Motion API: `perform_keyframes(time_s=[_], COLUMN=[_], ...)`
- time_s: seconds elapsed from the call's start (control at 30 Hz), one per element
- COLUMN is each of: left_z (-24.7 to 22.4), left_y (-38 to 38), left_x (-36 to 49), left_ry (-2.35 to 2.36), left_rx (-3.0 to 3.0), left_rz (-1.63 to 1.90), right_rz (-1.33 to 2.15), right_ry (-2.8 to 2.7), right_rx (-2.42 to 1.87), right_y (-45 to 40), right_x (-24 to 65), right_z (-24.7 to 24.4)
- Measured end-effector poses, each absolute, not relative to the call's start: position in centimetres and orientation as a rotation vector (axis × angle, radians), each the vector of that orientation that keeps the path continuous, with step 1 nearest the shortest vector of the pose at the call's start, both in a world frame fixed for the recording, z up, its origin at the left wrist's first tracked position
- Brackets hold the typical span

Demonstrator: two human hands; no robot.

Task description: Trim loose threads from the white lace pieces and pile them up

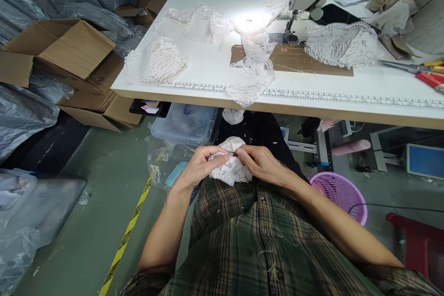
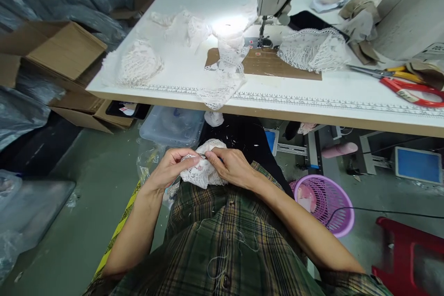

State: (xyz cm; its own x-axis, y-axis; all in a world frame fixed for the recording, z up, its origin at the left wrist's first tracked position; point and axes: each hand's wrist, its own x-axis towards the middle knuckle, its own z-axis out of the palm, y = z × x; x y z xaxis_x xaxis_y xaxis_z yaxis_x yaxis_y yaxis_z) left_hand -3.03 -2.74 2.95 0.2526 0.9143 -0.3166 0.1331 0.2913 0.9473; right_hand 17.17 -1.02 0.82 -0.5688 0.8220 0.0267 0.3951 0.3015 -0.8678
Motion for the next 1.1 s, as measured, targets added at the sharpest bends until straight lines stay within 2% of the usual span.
perform_keyframes(time_s=[0.37, 0.6, 0.73, 0.83, 1.0, 1.1], left_z=[3.0, 2.2, 2.5, 3.4, 4.6, 4.6], left_y=[-2.3, -2.1, -1.7, -1.3, -1.0, -0.5], left_x=[-3.2, -3.2, -3.3, -3.4, -3.6, -3.7], left_ry=[1.156, 1.145, 1.177, 1.172, 1.094, 1.19], left_rx=[1.186, 1.186, 1.245, 1.344, 1.522, 1.624], left_rz=[0.656, 0.651, 0.616, 0.56, 0.465, 0.554], right_rz=[1.139, 1.284, 1.008, 0.831, 0.836, 0.812], right_ry=[-2.141, -1.823, -1.504, -1.471, -1.49, -1.542], right_rx=[-1.066, -1.126, -1.179, -1.2, -1.205, -1.191], right_y=[-0.9, -1.2, 0.7, 3.1, 6.2, 6.8], right_x=[16.1, 16.7, 17.8, 18.1, 17.3, 16.6], right_z=[1.1, -0.6, -1.7, -2.6, -3.4, -3.2])
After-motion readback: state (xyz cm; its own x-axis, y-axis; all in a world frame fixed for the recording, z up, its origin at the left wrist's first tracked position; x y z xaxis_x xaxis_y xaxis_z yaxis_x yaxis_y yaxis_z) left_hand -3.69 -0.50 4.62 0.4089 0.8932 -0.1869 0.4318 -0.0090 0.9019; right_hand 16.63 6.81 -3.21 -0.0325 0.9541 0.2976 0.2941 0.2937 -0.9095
